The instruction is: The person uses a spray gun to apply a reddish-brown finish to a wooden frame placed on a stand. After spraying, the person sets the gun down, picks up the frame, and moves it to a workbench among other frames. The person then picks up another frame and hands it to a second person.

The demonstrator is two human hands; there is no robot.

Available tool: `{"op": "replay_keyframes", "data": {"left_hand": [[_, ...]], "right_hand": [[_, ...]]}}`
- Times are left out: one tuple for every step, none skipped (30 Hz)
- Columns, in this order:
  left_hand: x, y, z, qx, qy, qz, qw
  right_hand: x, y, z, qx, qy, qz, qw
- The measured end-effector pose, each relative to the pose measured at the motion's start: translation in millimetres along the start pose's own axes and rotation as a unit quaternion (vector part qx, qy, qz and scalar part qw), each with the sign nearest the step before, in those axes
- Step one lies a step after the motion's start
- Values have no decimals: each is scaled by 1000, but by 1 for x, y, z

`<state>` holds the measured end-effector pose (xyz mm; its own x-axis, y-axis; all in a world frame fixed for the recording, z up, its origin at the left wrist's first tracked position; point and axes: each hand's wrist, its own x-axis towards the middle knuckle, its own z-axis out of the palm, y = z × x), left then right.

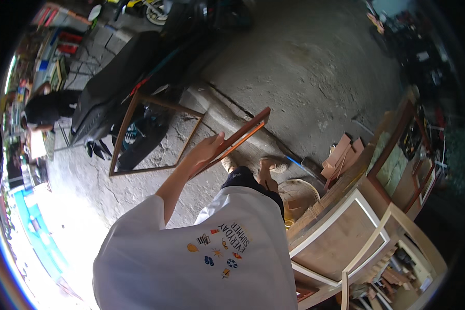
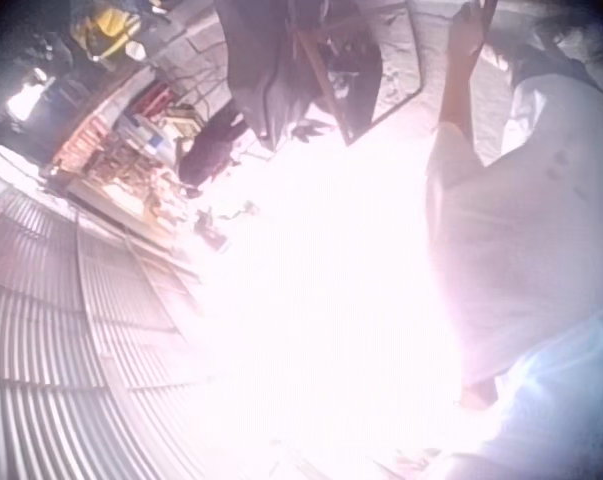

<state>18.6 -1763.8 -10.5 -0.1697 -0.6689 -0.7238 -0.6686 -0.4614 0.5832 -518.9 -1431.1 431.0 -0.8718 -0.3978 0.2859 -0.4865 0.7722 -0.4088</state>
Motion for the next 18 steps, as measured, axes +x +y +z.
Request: {"op": "replay_keyframes", "data": {"left_hand": [[-14,-17,-1,9,32,-4,999],[-25,-32,-5,-1,33,-6,999],[-36,-48,-11,-9,33,-9,999],[-45,-64,-17,-16,33,-11,999],[-49,-76,-20,-9,30,-24,999],[-57,-89,-24,-15,46,-26,998],[-67,-100,-28,-20,63,-29,997],[-71,-111,-27,-31,73,-24,997],[-70,-132,-23,-38,100,-7,994],[-78,-144,-24,-34,103,-22,994],[-84,-157,-26,-34,104,-37,993],[-89,-166,-32,-24,107,-52,993],[-95,-177,-31,-34,121,-53,991],[-94,-184,-28,-41,132,-54,989],[-99,-187,-34,-38,156,-69,985],[-99,-189,-35,-47,153,-82,984],[-100,-191,-37,-52,151,-102,982],[-102,-192,-43,-54,147,-120,980]], "right_hand": [[-3,-22,-3,-10,-11,-46,999],[-6,-41,-6,-20,-23,-93,995],[-10,-59,-7,-26,-37,-145,988],[-9,-76,-3,-35,-57,-205,976],[-10,-92,1,-38,-76,-262,961],[-7,-109,15,-33,-109,-305,945],[-4,-126,34,14,-128,-266,955],[-2,-149,68,82,-160,-184,966],[3,-174,106,155,-189,-96,965],[1,-195,150,210,-216,-41,953],[-4,-225,196,242,-245,5,939],[-46,-262,242,289,-209,-25,934],[21,-242,304,312,-310,-33,898],[19,-273,347,292,-368,5,883],[19,-298,400,274,-435,48,856],[3,-324,440,317,-512,10,799],[-19,-346,480,327,-502,26,801],[-36,-363,525,347,-486,35,801]]}}
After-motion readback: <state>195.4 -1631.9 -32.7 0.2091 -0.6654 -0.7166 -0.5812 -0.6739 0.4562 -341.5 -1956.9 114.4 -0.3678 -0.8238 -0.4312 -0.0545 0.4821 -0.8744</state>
